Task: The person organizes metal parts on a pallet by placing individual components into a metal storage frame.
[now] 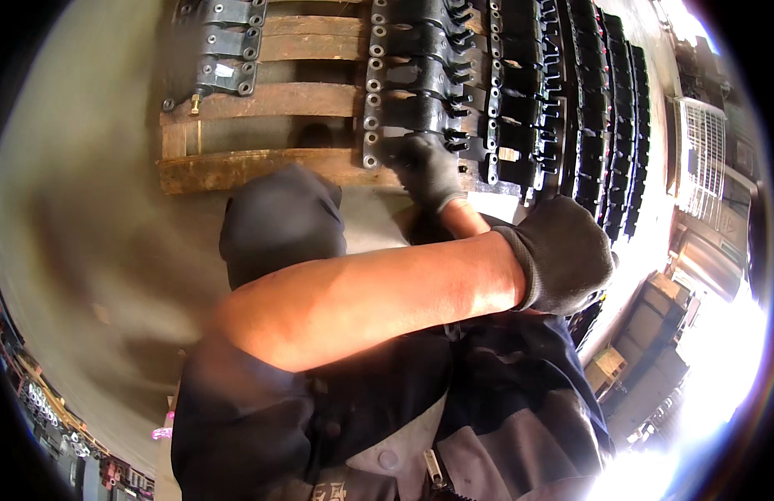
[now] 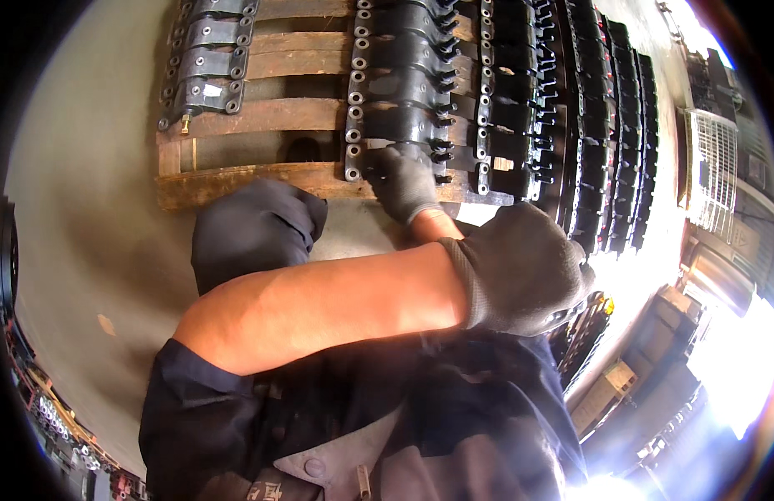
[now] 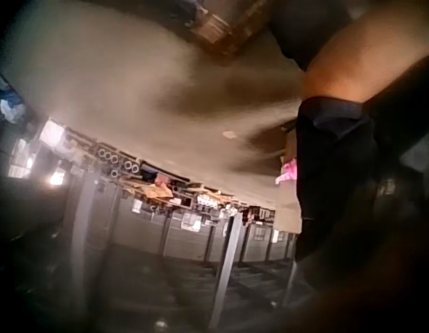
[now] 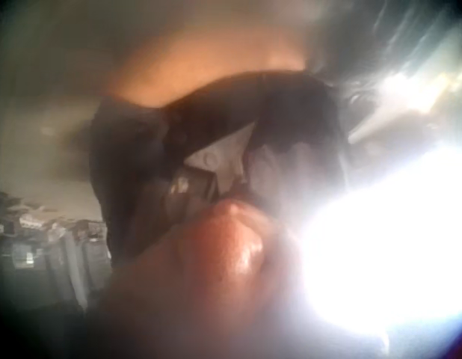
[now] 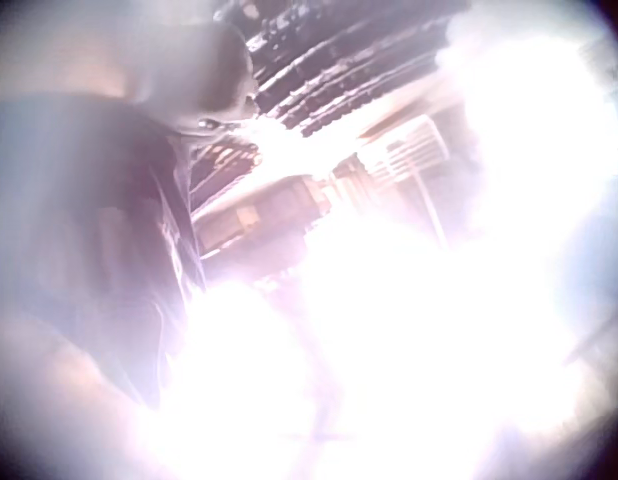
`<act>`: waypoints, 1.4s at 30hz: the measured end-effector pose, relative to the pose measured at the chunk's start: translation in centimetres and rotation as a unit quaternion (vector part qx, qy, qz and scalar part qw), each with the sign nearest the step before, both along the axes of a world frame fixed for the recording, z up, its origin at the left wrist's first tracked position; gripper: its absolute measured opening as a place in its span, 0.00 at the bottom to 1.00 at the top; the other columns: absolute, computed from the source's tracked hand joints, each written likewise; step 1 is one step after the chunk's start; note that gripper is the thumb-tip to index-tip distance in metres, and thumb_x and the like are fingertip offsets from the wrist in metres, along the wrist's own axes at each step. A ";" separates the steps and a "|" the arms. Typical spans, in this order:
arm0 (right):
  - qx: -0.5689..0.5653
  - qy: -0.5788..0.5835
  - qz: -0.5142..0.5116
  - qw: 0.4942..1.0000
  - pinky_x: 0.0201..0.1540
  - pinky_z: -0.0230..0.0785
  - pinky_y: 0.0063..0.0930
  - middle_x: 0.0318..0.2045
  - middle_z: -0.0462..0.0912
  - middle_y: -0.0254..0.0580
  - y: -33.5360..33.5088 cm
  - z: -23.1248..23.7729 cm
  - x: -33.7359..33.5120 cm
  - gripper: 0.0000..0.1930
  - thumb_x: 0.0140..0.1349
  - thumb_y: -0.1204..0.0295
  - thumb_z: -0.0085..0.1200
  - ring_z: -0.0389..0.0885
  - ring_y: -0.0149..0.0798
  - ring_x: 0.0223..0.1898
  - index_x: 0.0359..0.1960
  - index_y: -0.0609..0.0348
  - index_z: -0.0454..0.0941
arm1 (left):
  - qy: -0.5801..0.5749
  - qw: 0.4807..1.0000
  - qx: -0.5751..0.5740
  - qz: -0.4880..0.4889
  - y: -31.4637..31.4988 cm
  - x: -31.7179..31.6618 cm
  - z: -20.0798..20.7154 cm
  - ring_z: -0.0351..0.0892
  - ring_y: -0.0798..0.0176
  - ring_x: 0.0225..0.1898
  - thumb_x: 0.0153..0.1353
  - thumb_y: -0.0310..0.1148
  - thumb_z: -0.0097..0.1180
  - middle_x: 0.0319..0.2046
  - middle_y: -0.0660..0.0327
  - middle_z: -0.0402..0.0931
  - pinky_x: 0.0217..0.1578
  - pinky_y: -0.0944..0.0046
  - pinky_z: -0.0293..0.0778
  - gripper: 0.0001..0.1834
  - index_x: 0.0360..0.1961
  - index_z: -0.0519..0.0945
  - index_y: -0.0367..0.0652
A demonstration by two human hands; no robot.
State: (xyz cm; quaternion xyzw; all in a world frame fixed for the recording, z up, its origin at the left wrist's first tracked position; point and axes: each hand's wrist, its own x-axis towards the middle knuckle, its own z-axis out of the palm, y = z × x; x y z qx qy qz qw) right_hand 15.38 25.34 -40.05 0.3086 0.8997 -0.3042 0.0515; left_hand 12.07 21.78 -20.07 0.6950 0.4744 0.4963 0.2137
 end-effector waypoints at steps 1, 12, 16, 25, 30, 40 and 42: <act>0.022 -0.030 0.016 0.999 0.46 0.78 0.46 0.36 0.88 0.51 -1.2 -0.2 -0.9 0.14 0.63 0.57 0.64 0.86 0.57 0.41 0.43 0.51 0.84 | -0.002 1.000 -0.006 0.017 -0.1 -0.6 0.4 0.85 0.53 0.25 0.52 0.38 0.65 0.23 0.58 0.82 0.25 0.50 0.77 0.08 0.29 0.84 0.46; 0.060 -0.094 0.070 0.991 0.47 0.76 0.54 0.39 0.85 0.54 -3.0 -4.6 -2.7 0.10 0.65 0.63 0.56 0.84 0.60 0.43 0.40 0.54 0.80 | -0.007 0.999 -0.030 0.009 0.4 -2.6 2.1 0.87 0.51 0.31 0.55 0.35 0.59 0.29 0.54 0.86 0.31 0.47 0.79 0.08 0.30 0.88 0.46; 0.070 -0.111 0.054 0.990 0.46 0.76 0.54 0.39 0.85 0.55 -2.9 -4.4 -2.8 0.10 0.65 0.63 0.54 0.85 0.61 0.42 0.40 0.55 0.80 | -0.003 0.999 -0.049 -0.009 0.7 -3.0 2.5 0.88 0.54 0.34 0.59 0.36 0.57 0.32 0.56 0.88 0.34 0.50 0.79 0.10 0.32 0.90 0.49; 0.091 -0.101 0.086 0.987 0.44 0.77 0.56 0.39 0.85 0.55 -3.2 -4.7 -3.0 0.09 0.65 0.66 0.51 0.85 0.61 0.40 0.40 0.55 0.80 | 0.000 0.997 -0.075 -0.025 0.4 -3.7 2.9 0.89 0.55 0.37 0.61 0.37 0.57 0.34 0.58 0.88 0.35 0.50 0.80 0.11 0.34 0.90 0.49; 0.099 -0.125 0.098 0.982 0.44 0.79 0.51 0.40 0.84 0.54 -3.6 -3.7 -3.6 0.07 0.66 0.71 0.51 0.86 0.59 0.40 0.41 0.54 0.80 | -0.018 0.997 -0.075 -0.016 0.3 -3.6 2.8 0.89 0.55 0.36 0.61 0.37 0.57 0.33 0.57 0.88 0.34 0.49 0.80 0.11 0.33 0.90 0.49; -0.040 -0.013 -0.048 0.998 0.45 0.79 0.52 0.39 0.85 0.55 -3.6 -7.8 -2.4 0.08 0.69 0.66 0.51 0.86 0.58 0.41 0.42 0.53 0.80 | -0.062 0.998 -0.010 0.022 0.7 -1.8 2.2 0.85 0.50 0.25 0.53 0.36 0.64 0.22 0.52 0.82 0.26 0.44 0.77 0.10 0.32 0.86 0.40; 0.071 -0.038 0.069 0.994 0.45 0.79 0.51 0.39 0.85 0.54 -3.4 -7.3 -2.9 0.08 0.68 0.67 0.51 0.87 0.57 0.41 0.44 0.52 0.80 | -0.079 0.996 -0.030 0.026 0.5 -2.4 1.8 0.84 0.50 0.24 0.57 0.38 0.64 0.22 0.53 0.82 0.27 0.48 0.77 0.10 0.29 0.84 0.42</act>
